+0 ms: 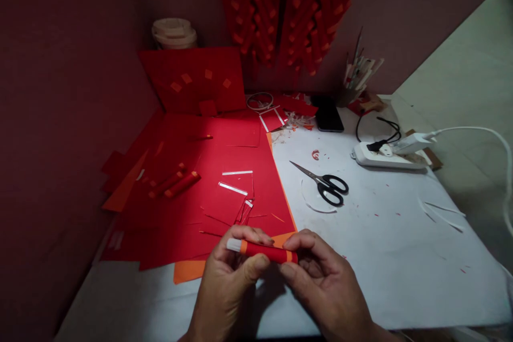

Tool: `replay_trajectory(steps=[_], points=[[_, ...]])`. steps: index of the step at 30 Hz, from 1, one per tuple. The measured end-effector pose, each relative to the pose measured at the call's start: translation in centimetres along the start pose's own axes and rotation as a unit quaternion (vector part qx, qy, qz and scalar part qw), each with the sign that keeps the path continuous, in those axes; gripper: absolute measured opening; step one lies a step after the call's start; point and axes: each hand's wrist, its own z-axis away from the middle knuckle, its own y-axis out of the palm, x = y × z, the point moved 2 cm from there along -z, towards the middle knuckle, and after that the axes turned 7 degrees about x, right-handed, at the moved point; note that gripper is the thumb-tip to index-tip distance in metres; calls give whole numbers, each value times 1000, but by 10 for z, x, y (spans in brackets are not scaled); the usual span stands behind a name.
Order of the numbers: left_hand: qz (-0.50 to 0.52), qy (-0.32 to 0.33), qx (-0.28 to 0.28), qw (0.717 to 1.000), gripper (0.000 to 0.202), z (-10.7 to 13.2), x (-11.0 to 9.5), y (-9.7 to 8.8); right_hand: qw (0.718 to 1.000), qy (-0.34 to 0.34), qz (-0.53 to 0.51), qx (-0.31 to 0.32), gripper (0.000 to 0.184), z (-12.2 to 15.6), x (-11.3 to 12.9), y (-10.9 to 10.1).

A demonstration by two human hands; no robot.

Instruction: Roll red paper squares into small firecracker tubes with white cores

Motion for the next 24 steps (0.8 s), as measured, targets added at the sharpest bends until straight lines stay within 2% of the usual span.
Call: replay_trajectory(steps=[4, 8, 12, 15, 19, 24], points=[[29, -12, -2, 1000, 18, -1, -1, 2, 997, -79, 2, -13, 19, 1, -2, -2], [53, -1, 13, 999, 16, -1, -2, 3, 994, -94, -43, -29, 32, 1, -4, -1], [13, 22, 16, 1000, 15, 1, -6, 3, 988, -140, -55, -34, 35, -3, 2, 0], [-56, 79, 13, 995, 16, 4, -13, 3, 978, -192, -47, -66, 33, -3, 8, 0], [-137, 165, 39, 976, 19, 11, -21, 5, 975, -213, -61, -28, 35, -2, 9, 2], [-169, 206, 69, 961, 20, 15, -24, 4, 971, -208, -115, 26, 42, -1, 6, 1]])
